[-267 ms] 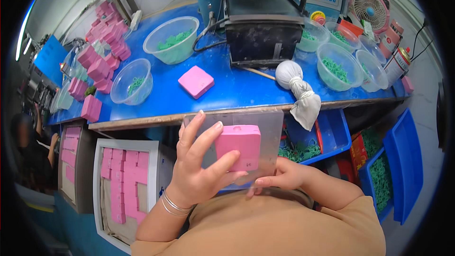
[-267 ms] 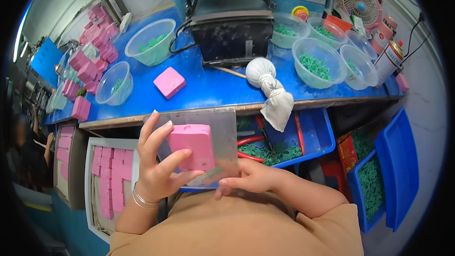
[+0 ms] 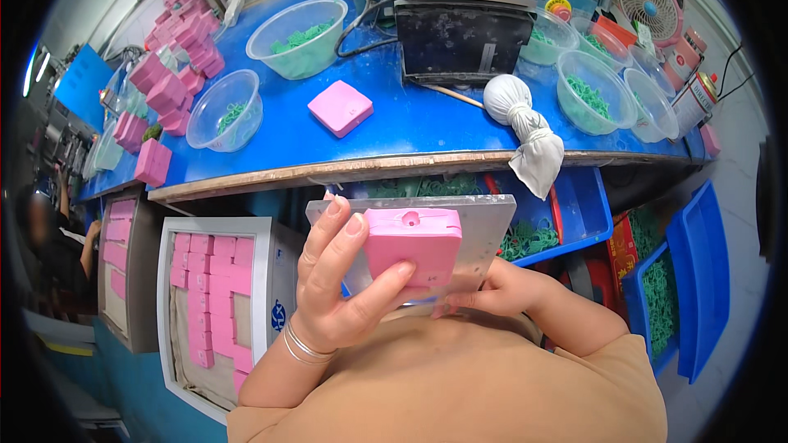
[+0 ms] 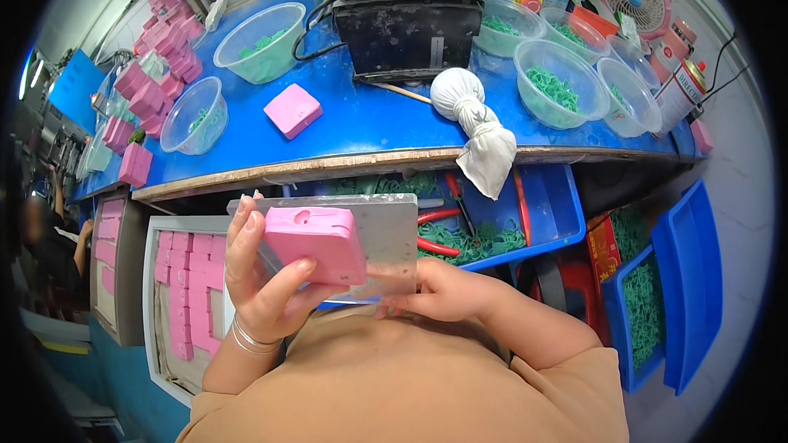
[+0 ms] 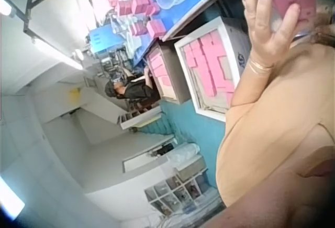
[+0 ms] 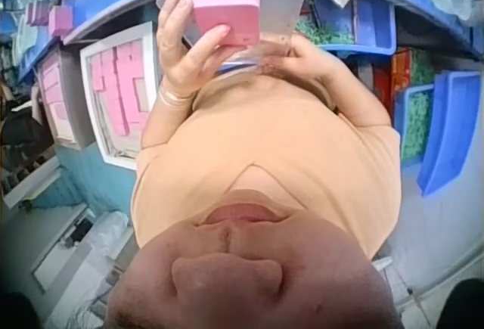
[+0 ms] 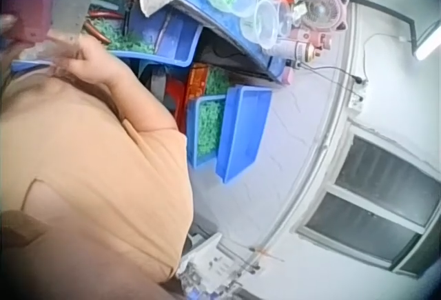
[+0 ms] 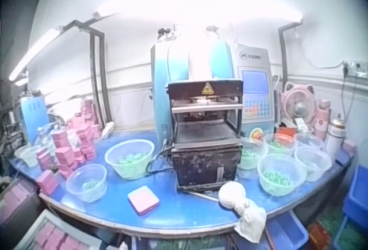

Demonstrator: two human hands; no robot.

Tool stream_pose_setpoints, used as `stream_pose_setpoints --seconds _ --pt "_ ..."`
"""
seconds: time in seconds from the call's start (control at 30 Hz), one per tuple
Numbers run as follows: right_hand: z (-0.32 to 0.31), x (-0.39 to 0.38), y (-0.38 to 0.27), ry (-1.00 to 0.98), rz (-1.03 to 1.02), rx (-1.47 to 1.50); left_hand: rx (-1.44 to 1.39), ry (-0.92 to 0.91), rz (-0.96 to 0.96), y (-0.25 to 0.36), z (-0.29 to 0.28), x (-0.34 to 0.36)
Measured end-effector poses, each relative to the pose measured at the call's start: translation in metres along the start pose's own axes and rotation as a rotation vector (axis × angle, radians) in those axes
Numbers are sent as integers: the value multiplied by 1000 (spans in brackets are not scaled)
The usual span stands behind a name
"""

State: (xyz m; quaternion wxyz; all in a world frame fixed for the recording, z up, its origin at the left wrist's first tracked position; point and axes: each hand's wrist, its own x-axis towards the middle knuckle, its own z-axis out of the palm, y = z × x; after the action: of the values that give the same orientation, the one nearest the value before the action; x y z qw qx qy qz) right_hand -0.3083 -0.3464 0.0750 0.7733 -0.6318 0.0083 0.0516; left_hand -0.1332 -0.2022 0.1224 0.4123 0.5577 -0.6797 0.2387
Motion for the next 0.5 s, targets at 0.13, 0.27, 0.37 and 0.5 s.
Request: stream_pose_setpoints --seconds 0.13,0.27,0.37,0.5 --pt "-3 0 -4 -31 43 -36 -8 14 -31 -4 4 -3" --pt "-4 -4 -16 -23 216 223 -76 -146 -373 -9 12 4" --pt "-20 -12 -16 -108 192 526 -65 53 -473 -41 16 -8" --pt "-23 -24 -74 1 -22 842 119 66 -561 -73 24 27"
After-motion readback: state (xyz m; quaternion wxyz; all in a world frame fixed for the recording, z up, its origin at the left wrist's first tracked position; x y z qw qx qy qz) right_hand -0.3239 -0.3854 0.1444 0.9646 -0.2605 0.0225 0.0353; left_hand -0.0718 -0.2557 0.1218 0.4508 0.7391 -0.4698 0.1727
